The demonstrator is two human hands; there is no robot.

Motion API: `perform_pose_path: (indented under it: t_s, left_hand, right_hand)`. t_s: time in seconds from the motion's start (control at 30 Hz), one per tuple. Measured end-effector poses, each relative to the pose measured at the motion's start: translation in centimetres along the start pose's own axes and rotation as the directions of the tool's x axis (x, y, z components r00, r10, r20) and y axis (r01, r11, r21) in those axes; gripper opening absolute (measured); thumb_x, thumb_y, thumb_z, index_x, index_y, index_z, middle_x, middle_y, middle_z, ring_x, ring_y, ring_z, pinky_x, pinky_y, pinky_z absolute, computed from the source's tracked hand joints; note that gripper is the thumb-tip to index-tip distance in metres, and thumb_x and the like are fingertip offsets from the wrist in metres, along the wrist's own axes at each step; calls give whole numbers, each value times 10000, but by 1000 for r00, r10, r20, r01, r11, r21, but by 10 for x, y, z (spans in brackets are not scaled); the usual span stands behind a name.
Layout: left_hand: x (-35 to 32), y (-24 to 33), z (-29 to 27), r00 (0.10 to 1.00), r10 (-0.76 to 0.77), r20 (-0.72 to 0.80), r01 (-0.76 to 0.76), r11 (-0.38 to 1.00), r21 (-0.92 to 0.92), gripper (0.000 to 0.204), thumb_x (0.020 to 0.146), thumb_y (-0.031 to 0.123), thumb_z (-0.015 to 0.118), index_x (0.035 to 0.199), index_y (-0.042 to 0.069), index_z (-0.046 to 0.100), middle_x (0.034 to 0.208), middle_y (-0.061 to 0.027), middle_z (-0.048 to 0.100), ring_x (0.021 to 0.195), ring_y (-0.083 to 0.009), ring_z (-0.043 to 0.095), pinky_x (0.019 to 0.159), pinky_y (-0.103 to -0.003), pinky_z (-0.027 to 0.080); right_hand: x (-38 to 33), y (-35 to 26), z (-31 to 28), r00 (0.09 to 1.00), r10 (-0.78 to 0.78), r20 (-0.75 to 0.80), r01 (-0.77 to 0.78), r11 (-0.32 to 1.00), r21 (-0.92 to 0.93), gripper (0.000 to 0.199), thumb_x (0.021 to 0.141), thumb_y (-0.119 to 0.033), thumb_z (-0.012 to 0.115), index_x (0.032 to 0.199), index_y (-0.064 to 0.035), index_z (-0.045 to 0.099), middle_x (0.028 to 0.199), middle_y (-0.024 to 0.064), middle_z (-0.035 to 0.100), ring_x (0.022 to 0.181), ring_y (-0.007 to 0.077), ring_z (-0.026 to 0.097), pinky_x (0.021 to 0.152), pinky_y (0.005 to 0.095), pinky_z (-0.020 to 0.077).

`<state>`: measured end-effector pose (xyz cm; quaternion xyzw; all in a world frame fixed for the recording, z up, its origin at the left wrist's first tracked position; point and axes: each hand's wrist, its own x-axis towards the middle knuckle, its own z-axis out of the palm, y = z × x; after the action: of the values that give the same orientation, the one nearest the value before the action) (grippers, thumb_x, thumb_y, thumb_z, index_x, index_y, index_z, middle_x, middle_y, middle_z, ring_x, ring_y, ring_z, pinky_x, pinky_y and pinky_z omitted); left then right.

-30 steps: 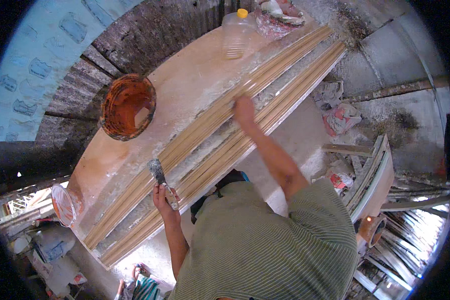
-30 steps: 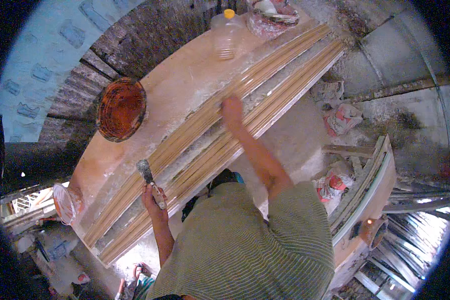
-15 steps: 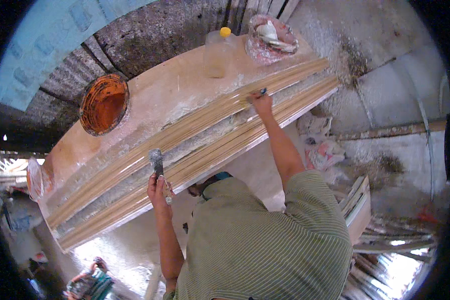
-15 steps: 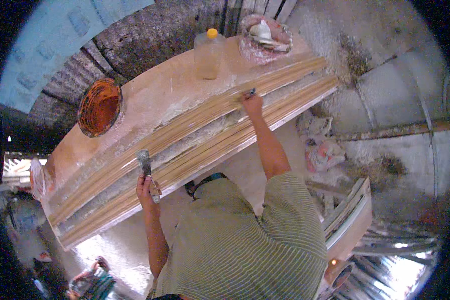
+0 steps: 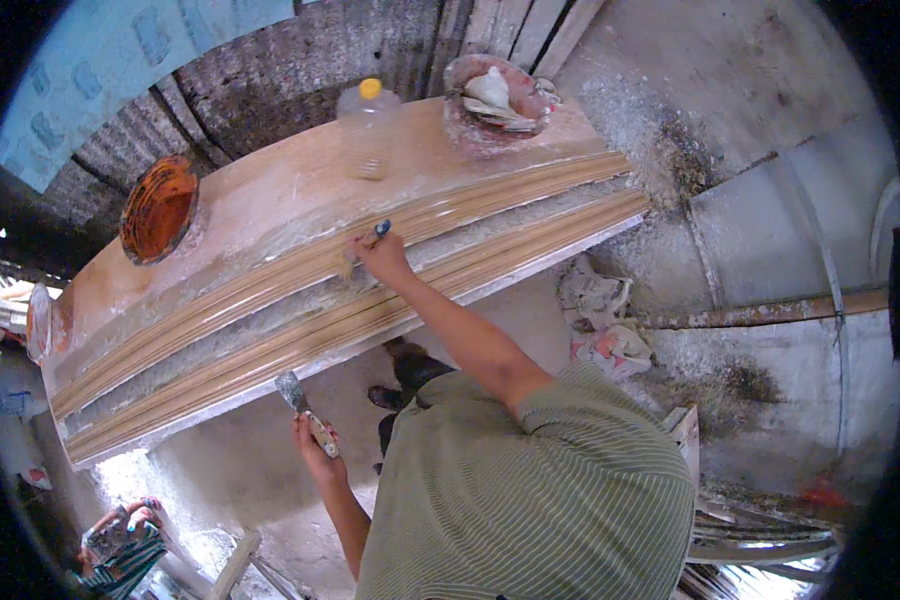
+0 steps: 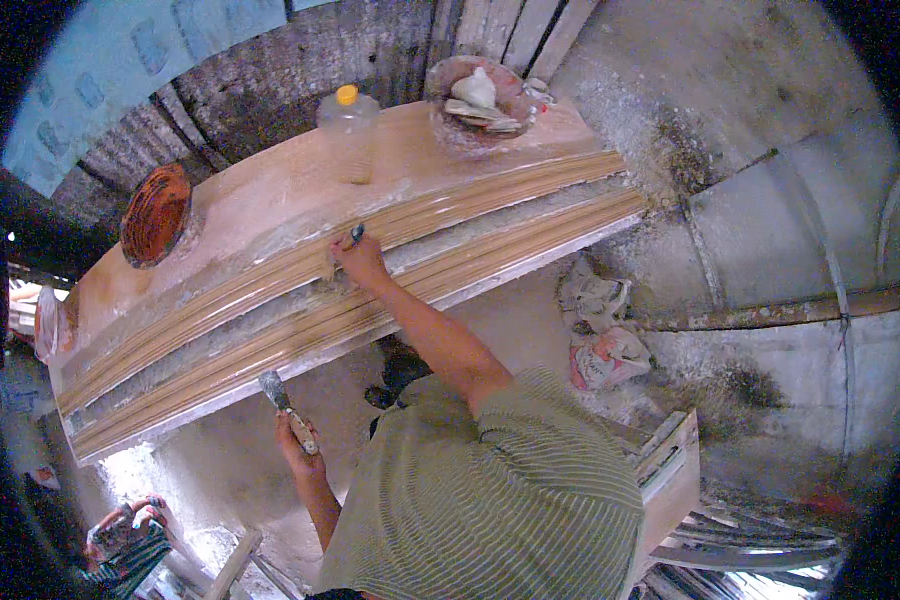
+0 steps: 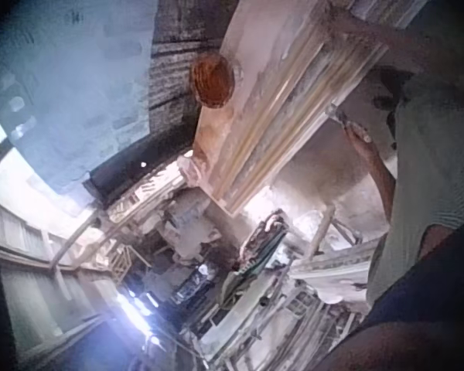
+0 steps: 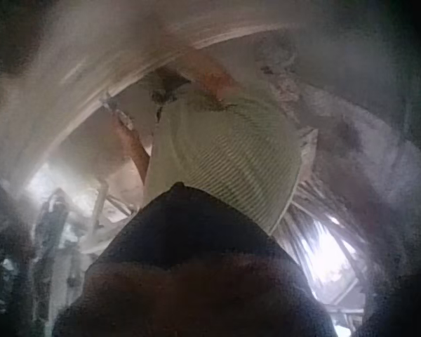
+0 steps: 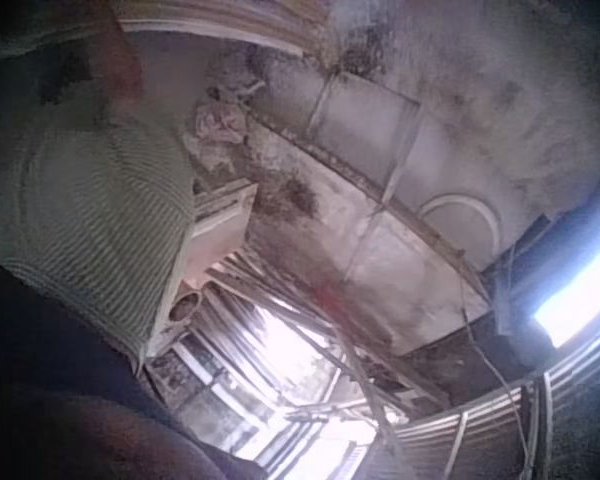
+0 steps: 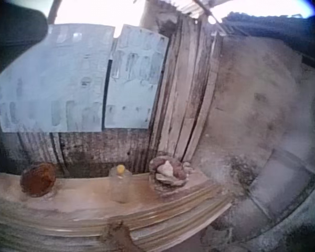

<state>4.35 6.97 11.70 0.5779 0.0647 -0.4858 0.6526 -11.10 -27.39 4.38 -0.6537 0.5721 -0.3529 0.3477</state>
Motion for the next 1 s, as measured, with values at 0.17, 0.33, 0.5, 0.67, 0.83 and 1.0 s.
perform_pose_path:
  t_s: [0.17, 0.33, 0.5, 0.67, 0.83, 1.0]
  left_hand:
    - [2, -19, 58, 989, 129, 73, -132, 990, 47, 179, 933, 273, 597, 1011, 129, 523, 751, 1, 545, 593, -104, 554, 461, -234, 425]
    - [-2, -26, 157, 969, 246, 30, -248, 959, 140, 206, 929, 306, 606, 976, 123, 526, 719, 4, 546, 599, -99, 552, 478, -238, 428]
    - [22, -87, 260, 968, 251, -14, -251, 968, 2, 228, 935, 329, 600, 976, 118, 525, 716, -11, 555, 603, -106, 549, 492, -238, 423]
    - [-13, -136, 375, 978, 189, 83, -195, 978, 72, 206, 952, 314, 574, 971, 116, 520, 725, -24, 549, 605, -114, 529, 494, -251, 405]
    - [-25, -161, 450, 973, 143, 183, -179, 964, 199, 208, 944, 308, 585, 967, 112, 521, 745, -20, 541, 614, -119, 537, 485, -246, 410]
    - [-28, -170, 494, 962, 111, 248, -178, 947, 269, 226, 940, 316, 595, 975, 99, 544, 833, -21, 590, 607, -115, 558, 464, -238, 433]
  right_hand:
    - [44, 101, -117, 977, 81, -199, -119, 975, -190, 418, 763, -421, 723, 816, -8, 693, 793, 223, 678, 792, 370, 666, 704, 472, 525]
    - [111, 207, -285, 944, 82, -319, -215, 886, -412, 224, 780, -332, 724, 861, -126, 750, 685, 152, 671, 669, 341, 672, 644, 425, 540]
    - [186, 326, -476, 930, 53, -364, -266, 780, -566, 194, 798, -272, 708, 914, -121, 743, 766, 184, 674, 726, 354, 661, 653, 471, 514]
    - [191, 341, -517, 915, -103, -391, -225, 673, -704, 235, 779, -145, 670, 997, -60, 696, 871, 203, 625, 863, 374, 602, 767, 483, 478]
    - [129, 254, -386, 990, -97, -100, 51, 919, -390, 200, 747, -99, 668, 937, -55, 714, 887, 196, 653, 841, 389, 614, 767, 461, 496]
    - [143, 269, -390, 985, 174, -7, -169, 966, 198, 232, 837, -258, 685, 917, -40, 697, 799, 203, 655, 739, 380, 639, 724, 475, 511]
